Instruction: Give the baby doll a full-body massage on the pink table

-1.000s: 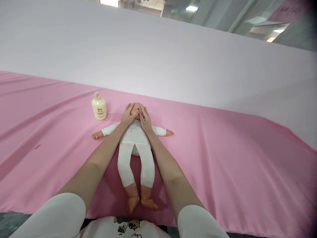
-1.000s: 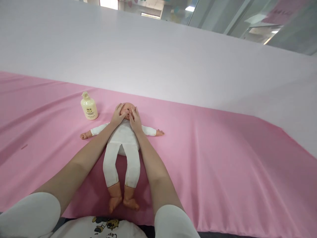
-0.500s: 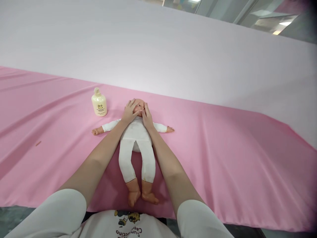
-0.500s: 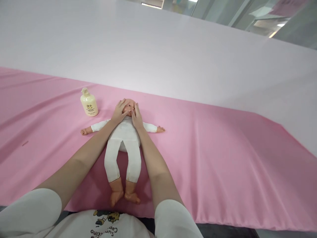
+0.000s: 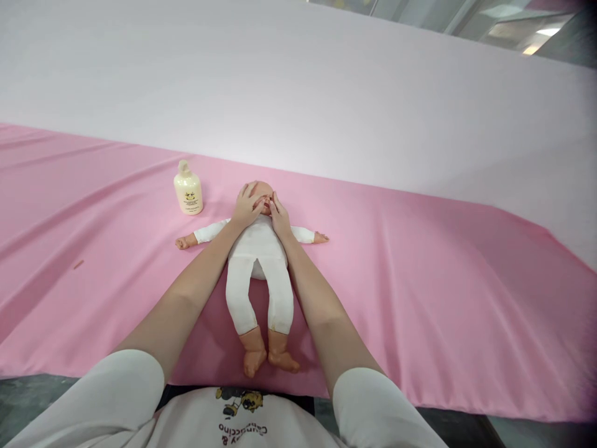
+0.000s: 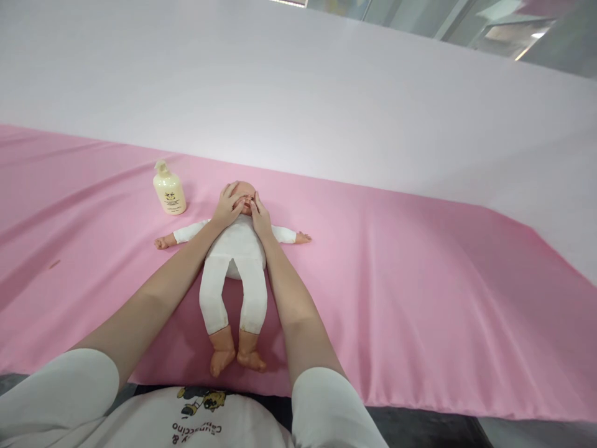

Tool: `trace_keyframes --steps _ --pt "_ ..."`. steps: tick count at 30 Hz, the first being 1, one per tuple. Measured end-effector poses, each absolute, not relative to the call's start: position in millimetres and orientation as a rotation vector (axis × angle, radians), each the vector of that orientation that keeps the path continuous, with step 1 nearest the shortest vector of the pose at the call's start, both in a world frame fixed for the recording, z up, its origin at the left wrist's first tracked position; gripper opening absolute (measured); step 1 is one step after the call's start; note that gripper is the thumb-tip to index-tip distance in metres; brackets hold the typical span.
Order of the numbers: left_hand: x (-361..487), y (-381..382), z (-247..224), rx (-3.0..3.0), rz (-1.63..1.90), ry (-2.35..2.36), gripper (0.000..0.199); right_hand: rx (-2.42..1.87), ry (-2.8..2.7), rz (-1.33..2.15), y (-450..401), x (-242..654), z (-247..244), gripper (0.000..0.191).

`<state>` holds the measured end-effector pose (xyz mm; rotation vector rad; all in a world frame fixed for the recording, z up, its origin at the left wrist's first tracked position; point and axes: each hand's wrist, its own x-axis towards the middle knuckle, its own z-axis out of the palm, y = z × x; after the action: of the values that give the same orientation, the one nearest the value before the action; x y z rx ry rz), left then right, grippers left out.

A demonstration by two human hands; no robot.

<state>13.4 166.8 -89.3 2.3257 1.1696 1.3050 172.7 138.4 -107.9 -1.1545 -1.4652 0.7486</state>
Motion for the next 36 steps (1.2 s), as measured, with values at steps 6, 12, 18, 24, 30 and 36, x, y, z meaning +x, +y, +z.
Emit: trace_keyframes --steps 6,12,18,24,30,36 --pt "12 169 -95 2.065 1.377 1.249 0.071 -1.249 -1.423 0.744 141 173 -111 0.105" --pt "11 172 -99 1.927 1.365 1.287 0.079 -1.279 -1.388 0.733 145 173 -115 0.100" --pt "14 165 -94 2.086 1.343 1.400 0.067 -1.193 -1.411 0.736 138 172 -110 0.101" --pt "15 158 -87 2.294 1.288 1.321 0.042 -1.124 -1.524 0.636 131 172 -103 0.089" --pt "14 165 -92 2.126 1.310 1.392 0.063 -1.223 -1.418 0.727 135 172 -108 0.100" --pt "14 171 -100 1.918 1.367 1.458 0.086 -1.312 -1.445 0.698 137 173 -107 0.094"
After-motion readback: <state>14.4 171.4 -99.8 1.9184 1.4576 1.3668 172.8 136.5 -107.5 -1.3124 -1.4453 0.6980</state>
